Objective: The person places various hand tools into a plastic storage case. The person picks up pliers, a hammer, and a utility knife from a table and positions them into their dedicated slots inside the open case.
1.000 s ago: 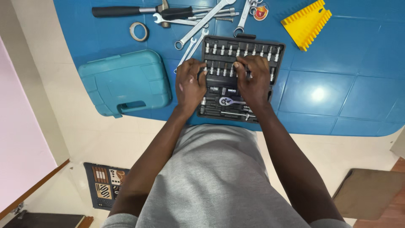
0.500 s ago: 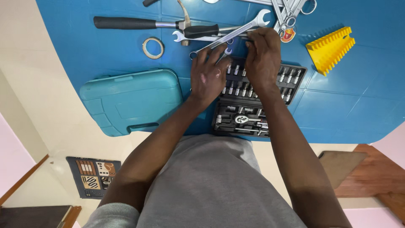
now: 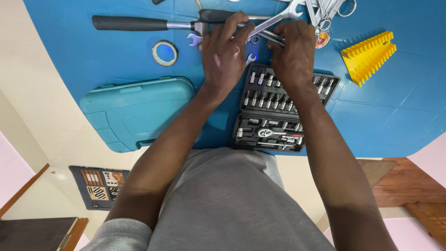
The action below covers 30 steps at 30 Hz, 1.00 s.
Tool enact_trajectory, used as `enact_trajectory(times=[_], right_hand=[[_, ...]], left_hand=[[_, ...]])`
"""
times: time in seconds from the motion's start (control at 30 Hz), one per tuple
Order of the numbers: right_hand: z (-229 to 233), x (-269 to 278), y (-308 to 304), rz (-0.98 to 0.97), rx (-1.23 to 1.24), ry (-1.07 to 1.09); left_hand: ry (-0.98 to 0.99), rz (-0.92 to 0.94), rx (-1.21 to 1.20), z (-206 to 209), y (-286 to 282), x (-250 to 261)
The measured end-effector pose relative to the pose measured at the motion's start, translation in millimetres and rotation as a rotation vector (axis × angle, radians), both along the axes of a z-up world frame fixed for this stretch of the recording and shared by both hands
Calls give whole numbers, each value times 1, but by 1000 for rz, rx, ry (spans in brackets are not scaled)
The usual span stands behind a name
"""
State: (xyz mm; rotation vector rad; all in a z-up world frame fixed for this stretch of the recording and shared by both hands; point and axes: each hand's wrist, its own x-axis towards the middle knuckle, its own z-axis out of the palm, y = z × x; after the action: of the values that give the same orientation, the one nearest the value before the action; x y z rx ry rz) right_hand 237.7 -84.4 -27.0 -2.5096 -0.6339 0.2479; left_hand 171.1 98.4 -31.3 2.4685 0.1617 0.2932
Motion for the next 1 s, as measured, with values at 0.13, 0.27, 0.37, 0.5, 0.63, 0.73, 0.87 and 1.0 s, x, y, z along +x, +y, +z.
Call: enact_trajectory(times=[0.13, 0.27, 0.37, 0.5, 0.63, 0.73, 0.87, 1.0], right_hand=[[-8, -2, -1, 23, -45, -27], [-6, -9, 0, 5, -12, -39], [-3, -4, 0, 13, -3, 1], [13, 3, -17, 63, -61, 49], [38, -16, -33, 15, -89, 170], [55, -29, -33, -154, -114, 331], [65, -40, -30, -473, -33, 709], [66, -58, -29, -478, 115, 842]], left_hand=[[-9, 10, 9, -5, 0, -1], [-27, 37, -57, -4, 0, -1], [-15, 17, -81, 4, 2, -1], [-69, 88, -350, 23, 3, -18], [304, 241, -805, 31, -11, -49], [470, 188, -1022, 21, -36, -65], [635, 126, -1102, 16, -60, -80], [672, 162, -1418, 19, -65, -82]])
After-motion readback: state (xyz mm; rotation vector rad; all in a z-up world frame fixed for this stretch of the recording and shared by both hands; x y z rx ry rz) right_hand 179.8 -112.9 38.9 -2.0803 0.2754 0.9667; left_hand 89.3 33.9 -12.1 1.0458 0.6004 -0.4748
